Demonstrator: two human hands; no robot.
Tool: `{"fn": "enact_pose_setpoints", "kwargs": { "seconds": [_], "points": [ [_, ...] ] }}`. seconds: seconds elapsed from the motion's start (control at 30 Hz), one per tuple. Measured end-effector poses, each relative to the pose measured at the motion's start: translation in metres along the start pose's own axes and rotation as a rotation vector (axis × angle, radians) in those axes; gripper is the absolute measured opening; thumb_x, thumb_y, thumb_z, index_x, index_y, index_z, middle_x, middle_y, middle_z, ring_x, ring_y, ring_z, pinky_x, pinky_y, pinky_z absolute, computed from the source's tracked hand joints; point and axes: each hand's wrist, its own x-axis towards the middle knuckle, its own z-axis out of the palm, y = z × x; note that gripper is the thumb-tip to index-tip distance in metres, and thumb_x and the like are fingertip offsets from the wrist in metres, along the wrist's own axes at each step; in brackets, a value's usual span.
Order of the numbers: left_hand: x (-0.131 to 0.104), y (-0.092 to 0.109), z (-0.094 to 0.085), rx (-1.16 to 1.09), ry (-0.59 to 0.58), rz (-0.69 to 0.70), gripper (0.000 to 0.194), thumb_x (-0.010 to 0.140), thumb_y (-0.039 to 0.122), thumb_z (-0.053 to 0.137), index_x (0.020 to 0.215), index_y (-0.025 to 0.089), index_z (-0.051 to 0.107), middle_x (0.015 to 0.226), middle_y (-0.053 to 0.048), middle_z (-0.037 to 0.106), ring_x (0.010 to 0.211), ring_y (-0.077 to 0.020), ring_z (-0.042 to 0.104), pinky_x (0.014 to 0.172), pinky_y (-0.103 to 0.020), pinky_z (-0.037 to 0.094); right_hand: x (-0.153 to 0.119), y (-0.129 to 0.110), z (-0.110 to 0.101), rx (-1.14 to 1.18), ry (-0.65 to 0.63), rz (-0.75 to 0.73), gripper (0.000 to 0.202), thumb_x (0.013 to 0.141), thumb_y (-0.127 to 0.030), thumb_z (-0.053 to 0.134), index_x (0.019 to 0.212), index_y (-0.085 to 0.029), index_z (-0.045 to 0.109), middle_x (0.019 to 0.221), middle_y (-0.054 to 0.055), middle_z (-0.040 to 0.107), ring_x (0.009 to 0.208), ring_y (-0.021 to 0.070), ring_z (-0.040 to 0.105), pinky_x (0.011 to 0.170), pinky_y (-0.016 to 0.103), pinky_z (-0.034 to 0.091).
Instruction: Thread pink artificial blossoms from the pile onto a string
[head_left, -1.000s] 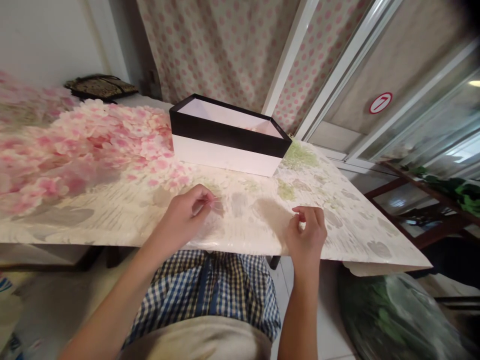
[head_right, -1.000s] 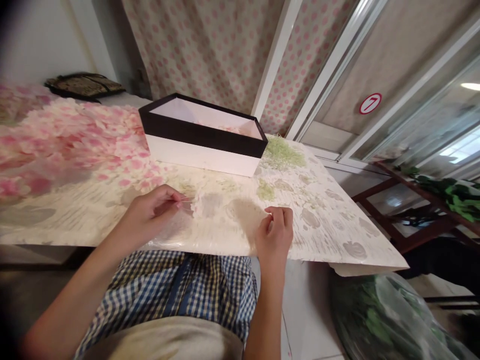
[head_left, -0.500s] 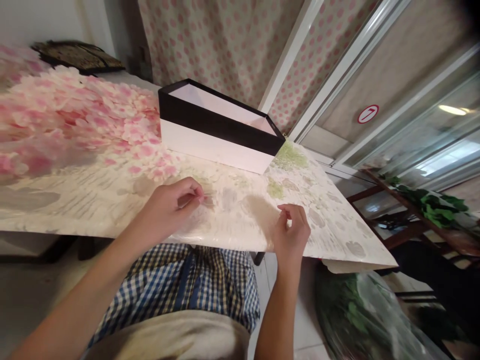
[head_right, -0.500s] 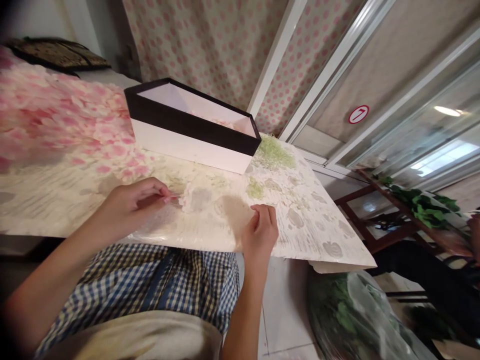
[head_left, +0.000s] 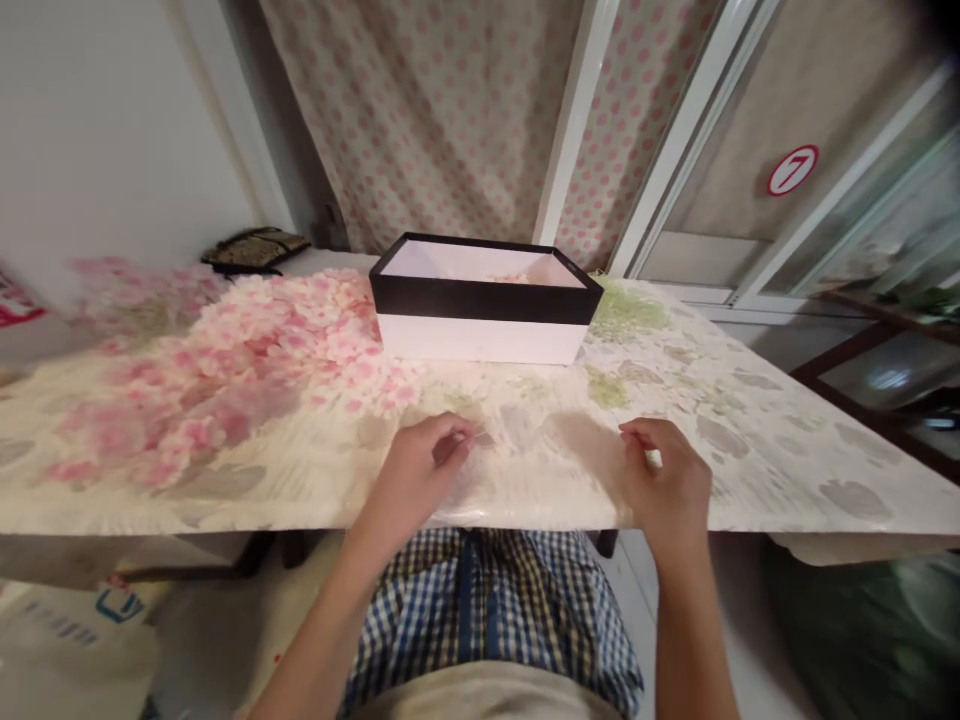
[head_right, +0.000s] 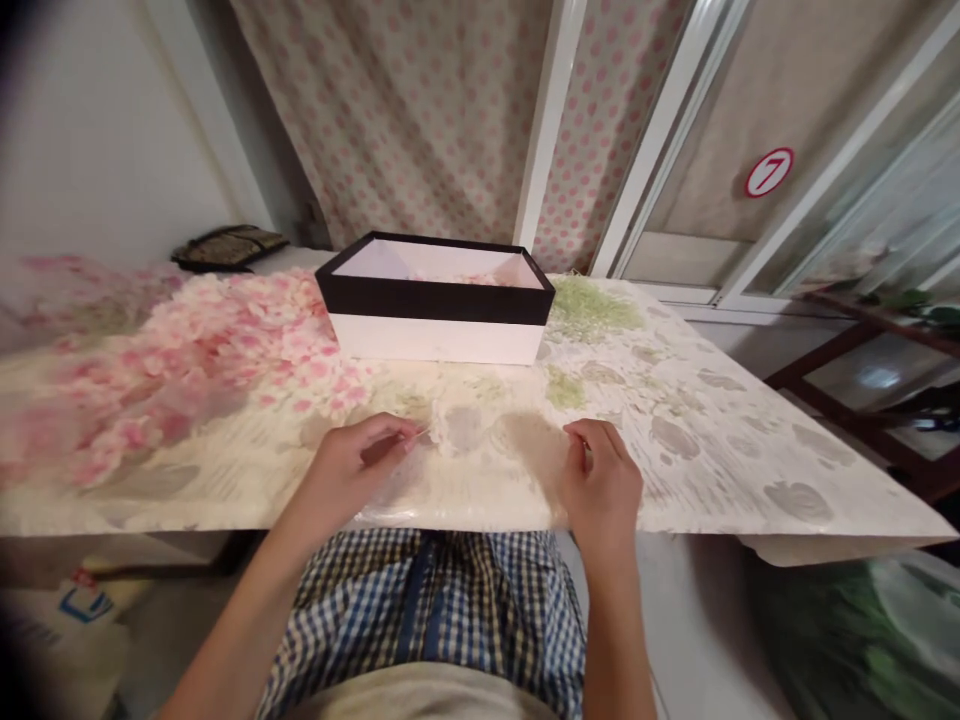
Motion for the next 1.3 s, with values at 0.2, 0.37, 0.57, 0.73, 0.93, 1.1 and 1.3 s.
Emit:
{"fn": "enact_pose_setpoints", "kwargs": {
  "seconds": [0.2, 0.37, 0.57, 0.73, 0.93, 1.1, 1.3],
  "points": [
    [0.000, -0.002, 0.000, 0.003, 0.008, 0.003, 0.013, 0.087, 0.026, 0.055, 0.090, 0.019, 0.065, 0.099, -0.006, 0.072, 0.091, -0.0217, 0.068, 0.082, -0.036, 0.054, -0.001, 0.002, 0.003, 0.015, 0.003, 0.030, 0.016, 0.081, -0.018, 0.047, 0.085, -0.020, 0.062, 0.083, 0.006, 0.069, 0.071, 0.0208, 0.066, 0.067, 0.034, 0.049],
    [0.001, -0.001, 0.000, 0.013, 0.002, -0.009, 0.012, 0.087, 0.025, 0.055, 0.092, 0.020, 0.066, 0.100, -0.006, 0.072, 0.093, -0.0224, 0.068, 0.086, -0.039, 0.054, -0.002, 0.004, 0.003, 0.046, -0.007, 0.037, 0.019, 0.079, -0.014, 0.047, 0.088, -0.020, 0.061, 0.087, 0.005, 0.068, 0.071, 0.0195, 0.066, 0.067, 0.033, 0.050],
    [-0.001, 0.003, -0.002, 0.059, 0.019, 0.023, 0.017, 0.091, 0.026, 0.049, 0.095, 0.021, 0.065, 0.100, -0.005, 0.072, 0.096, -0.0228, 0.066, 0.087, -0.038, 0.053, -0.002, 0.005, 0.003, 0.040, 0.002, 0.009, 0.019, 0.079, -0.011, 0.046, 0.086, -0.021, 0.061, 0.088, 0.005, 0.065, 0.072, 0.0184, 0.064, 0.069, 0.033, 0.049],
    [-0.003, 0.007, -0.003, 0.111, 0.010, 0.008, 0.022, 0.094, 0.026, 0.043, 0.098, 0.023, 0.065, 0.103, -0.004, 0.071, 0.099, -0.0232, 0.064, 0.091, -0.041, 0.049, 0.000, 0.006, 0.004, 0.043, 0.028, -0.026, 0.017, 0.080, -0.012, 0.046, 0.084, -0.020, 0.060, 0.085, 0.005, 0.064, 0.074, 0.0198, 0.063, 0.069, 0.034, 0.050],
    [-0.001, 0.003, -0.004, 0.081, 0.046, 0.025, 0.020, 0.091, 0.026, 0.046, 0.097, 0.022, 0.066, 0.105, -0.005, 0.071, 0.102, -0.0247, 0.064, 0.096, -0.045, 0.047, 0.001, 0.002, 0.004, 0.037, 0.029, -0.032, 0.018, 0.079, -0.011, 0.045, 0.087, -0.020, 0.059, 0.084, 0.006, 0.064, 0.070, 0.0194, 0.063, 0.067, 0.034, 0.050],
    [0.001, 0.004, -0.001, 0.063, 0.089, 0.048, 0.020, 0.089, 0.027, 0.048, 0.095, 0.022, 0.067, 0.103, -0.005, 0.071, 0.101, -0.0250, 0.065, 0.095, -0.044, 0.049, 0.002, 0.007, 0.008, 0.072, 0.043, -0.066, 0.016, 0.082, -0.014, 0.047, 0.086, -0.019, 0.062, 0.097, 0.011, 0.068, 0.077, 0.0216, 0.067, 0.074, 0.039, 0.054],
    [0.013, 0.009, -0.036, 0.266, 0.143, 0.077, 0.022, 0.088, 0.032, 0.048, 0.097, 0.022, 0.065, 0.099, -0.006, 0.071, 0.094, -0.0246, 0.066, 0.087, -0.039, 0.051, 0.000, 0.009, 0.008, 0.083, 0.024, -0.068, 0.015, 0.084, -0.018, 0.047, 0.079, -0.019, 0.061, 0.090, 0.010, 0.069, 0.080, 0.0227, 0.067, 0.071, 0.038, 0.054]
  ]
}}
